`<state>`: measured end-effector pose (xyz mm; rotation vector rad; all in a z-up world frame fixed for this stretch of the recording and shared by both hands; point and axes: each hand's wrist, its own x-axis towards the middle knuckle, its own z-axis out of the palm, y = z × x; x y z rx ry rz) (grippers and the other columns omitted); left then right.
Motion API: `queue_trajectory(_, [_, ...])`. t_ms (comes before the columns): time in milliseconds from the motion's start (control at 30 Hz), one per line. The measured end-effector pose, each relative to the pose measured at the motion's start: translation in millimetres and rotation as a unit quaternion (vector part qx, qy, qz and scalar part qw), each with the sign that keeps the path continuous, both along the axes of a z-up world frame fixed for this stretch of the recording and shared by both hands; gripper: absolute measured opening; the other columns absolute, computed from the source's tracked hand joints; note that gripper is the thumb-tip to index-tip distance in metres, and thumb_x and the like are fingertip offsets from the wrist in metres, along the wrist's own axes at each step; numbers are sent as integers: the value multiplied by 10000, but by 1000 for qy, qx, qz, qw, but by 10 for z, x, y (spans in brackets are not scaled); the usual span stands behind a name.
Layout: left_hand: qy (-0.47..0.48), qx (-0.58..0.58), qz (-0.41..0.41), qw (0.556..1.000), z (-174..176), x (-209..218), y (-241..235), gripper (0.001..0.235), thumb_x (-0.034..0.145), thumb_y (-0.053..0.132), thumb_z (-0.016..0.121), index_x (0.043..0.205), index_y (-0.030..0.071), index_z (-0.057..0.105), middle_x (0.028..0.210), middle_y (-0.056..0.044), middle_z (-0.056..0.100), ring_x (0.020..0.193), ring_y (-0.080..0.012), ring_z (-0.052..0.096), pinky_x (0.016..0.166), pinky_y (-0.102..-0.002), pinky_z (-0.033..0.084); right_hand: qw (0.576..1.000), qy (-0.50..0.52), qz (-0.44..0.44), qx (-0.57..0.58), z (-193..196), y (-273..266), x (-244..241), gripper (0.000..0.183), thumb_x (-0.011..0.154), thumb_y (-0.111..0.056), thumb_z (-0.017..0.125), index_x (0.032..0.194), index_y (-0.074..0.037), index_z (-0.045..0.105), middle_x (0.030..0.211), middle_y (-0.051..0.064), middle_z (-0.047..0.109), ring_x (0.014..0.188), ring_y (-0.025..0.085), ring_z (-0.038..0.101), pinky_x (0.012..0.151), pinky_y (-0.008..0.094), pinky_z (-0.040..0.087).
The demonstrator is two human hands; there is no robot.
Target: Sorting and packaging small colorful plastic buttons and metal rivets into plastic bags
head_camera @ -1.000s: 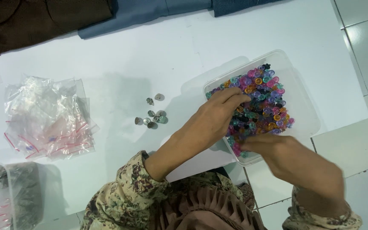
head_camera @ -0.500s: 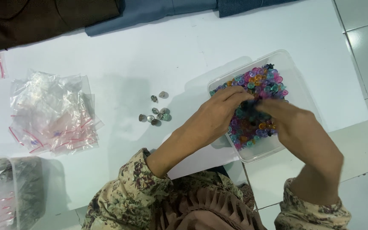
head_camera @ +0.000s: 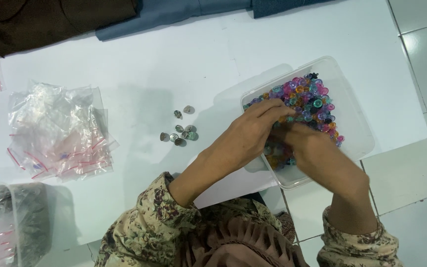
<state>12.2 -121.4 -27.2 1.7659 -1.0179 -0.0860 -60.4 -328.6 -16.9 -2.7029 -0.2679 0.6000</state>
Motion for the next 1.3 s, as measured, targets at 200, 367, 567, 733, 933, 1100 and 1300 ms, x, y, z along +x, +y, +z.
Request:
queue_trajectory(200, [21,38,-20,999,-194,19,-9,487,1022,-147,429,1448,83,487,1460,-151,513,1369,-333,545,1163,-426,472,981,-157,-38,107,495,-88,-53,435,970,82,505,1358,-55,648,1388,152,662,1202,284,671,1098,380,507])
queue_trajectory(367, [3,37,-17,999,-161,26,0,501,1012,-173,434,1436,83,505,1446,-160,526,1363,-346,557,1174,-442,480,976,-204,-67,-24,204,-365,-139,472,933,145,487,1339,9,686,1304,214,710,1175,342,690,981,447,560])
queue_trajectory(567, [17,17,-21,999,-119,37,22,512,992,-199,422,1424,62,508,1439,-177,526,1347,-363,560,1166,-452,487,991,-126,-38,-36,21,-132,-128,554,831,155,452,1325,0,647,1217,199,708,881,336,731,635,437,610])
queue_trajectory(733, [69,8,-39,997,-146,69,64,668,919,-239,407,1480,121,460,1493,-166,496,1414,-338,520,1139,-409,495,992,-123,-5,6,-112,-42,-317,570,826,142,486,1353,-15,636,1286,229,676,1091,339,697,831,441,597])
queue_trajectory(933, [63,12,-39,997,-107,78,78,593,987,-203,389,1484,115,447,1507,-183,479,1461,-341,480,1182,-425,474,994,-89,19,67,117,-11,-547,566,873,77,525,1405,-92,616,1459,175,592,1336,271,584,1109,392,474])
queue_trajectory(1100, [67,-3,-18,998,-61,67,48,382,1077,-67,460,1429,76,497,1454,-175,516,1408,-358,512,1200,-459,477,986,-153,-57,34,504,-160,-648,546,845,177,534,1274,-108,715,1320,124,713,1147,249,717,1109,342,524])
queue_trajectory(1300, [18,-5,-5,1000,6,52,28,334,1053,-115,484,1355,11,548,1366,-169,535,1341,-331,549,1156,-428,496,956,-246,-146,-62,487,-353,-623,489,958,206,527,1309,-37,766,1280,120,756,1059,244,736,880,383,600])
